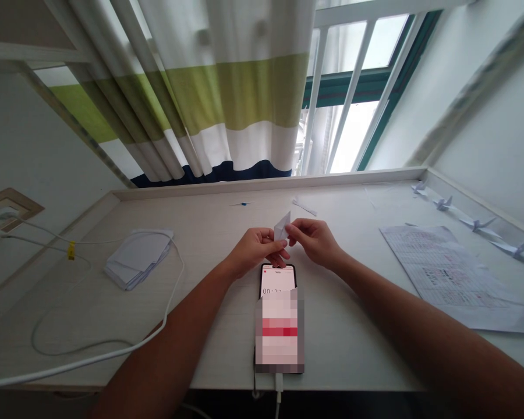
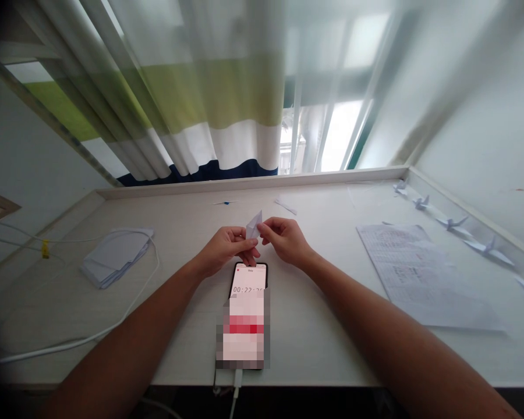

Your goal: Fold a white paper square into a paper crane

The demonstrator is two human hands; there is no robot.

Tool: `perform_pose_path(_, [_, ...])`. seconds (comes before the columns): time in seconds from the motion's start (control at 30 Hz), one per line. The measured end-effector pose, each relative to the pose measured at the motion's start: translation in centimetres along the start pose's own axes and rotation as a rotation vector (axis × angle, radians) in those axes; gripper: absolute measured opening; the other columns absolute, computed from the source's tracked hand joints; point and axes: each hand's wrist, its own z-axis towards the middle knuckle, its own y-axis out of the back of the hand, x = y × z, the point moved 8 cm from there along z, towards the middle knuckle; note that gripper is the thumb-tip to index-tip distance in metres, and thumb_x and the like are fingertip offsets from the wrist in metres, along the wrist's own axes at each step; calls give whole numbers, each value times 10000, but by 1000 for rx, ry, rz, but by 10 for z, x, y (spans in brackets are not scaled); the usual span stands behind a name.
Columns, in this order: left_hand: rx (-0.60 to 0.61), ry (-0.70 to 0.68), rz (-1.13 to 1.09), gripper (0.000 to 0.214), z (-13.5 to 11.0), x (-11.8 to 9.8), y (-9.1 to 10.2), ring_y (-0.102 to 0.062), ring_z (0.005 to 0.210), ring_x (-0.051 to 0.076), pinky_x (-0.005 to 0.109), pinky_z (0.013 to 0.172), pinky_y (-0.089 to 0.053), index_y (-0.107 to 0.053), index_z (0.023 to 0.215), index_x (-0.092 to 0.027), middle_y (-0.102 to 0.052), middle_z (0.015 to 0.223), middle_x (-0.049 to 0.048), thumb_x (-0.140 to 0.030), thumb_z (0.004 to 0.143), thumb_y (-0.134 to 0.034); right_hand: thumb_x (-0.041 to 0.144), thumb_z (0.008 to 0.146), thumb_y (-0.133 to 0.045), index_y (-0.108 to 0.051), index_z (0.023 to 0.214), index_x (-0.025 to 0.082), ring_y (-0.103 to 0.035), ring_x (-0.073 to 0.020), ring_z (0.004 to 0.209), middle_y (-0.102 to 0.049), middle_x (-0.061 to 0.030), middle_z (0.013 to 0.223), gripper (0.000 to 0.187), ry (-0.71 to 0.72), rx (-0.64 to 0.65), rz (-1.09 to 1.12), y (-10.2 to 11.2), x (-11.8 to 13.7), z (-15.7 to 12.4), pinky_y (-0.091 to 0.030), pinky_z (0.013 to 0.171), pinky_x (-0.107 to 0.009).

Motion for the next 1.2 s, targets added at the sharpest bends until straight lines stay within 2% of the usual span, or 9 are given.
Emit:
perform_pose_path(0.13, [-70,-107,1,472,3,-6,4,-751,681,167,257,608,-556,-666,952,-128,-793,917,111,-562,828,-805,669,835,-747,-707,786,172,-642,-157,636,-705,-33,701,501,-27,-40,6,-2,0,-2,-530,630,-291])
perform_pose_path(0.3, [-201,-195,8,410,5,-7,15,-701,655,147,265,639,-541,-673,880,-140,-741,748,41,-525,829,-806,693,830,-734,-688,763,171,-643,-156,630,-700,-30,679,529,-50,-32,32,-9,-4,-2,-531,644,-294])
perform_pose_path(0.57, [-115,-206,129,386,5,-9,11,-641,642,129,269,669,-504,-651,871,-154,-679,692,10,-528,883,-745,692,903,-652,-668,728,174,-620,-159,635,-689,-35,663,547,-43,-89,-19,2,-10,2,-499,687,-307])
perform_pose_path(0.77, [-106,-149,246,395,7,4,16,-619,606,119,257,627,-493,-649,864,-164,-687,739,16,-551,897,-719,678,924,-616,-673,737,179,-602,-164,624,-677,-29,648,536,-39,-51,-134,4,-5,1,-469,656,-295])
perform_pose_path(0.83, [-123,-168,290,369,8,5,18,-632,616,123,255,627,-491,-663,908,-165,-702,759,22,-530,909,-709,655,939,-600,-658,699,181,-593,-163,618,-678,-34,642,535,-50,-47,-180,5,-7,2,-459,656,-296])
perform_pose_path(0.97, [-159,-211,300,362,10,4,24,-675,653,148,269,675,-517,-640,1138,-179,-680,709,-9,-473,933,-692,613,970,-546,-647,676,179,-565,-168,604,-664,-39,628,533,-135,-41,-285,8,-22,4,-422,630,-303])
perform_pose_path(1.1, [-126,-213,327,340,12,7,25,-663,653,150,283,692,-518,-660,1131,-180,-684,722,-4,-447,923,-693,568,985,-516,-607,657,190,-529,-159,590,-633,-20,610,509,-136,23,-333,4,-28,6,-399,617,-297])
perform_pose_path(1.2, [-185,-249,448,277,12,4,29,-644,698,149,290,721,-504,-710,1094,-198,-696,773,1,-407,912,-696,504,1003,-489,-515,609,208,-471,-146,576,-579,-1,578,493,-87,43,-446,2,-25,6,-355,605,-293])
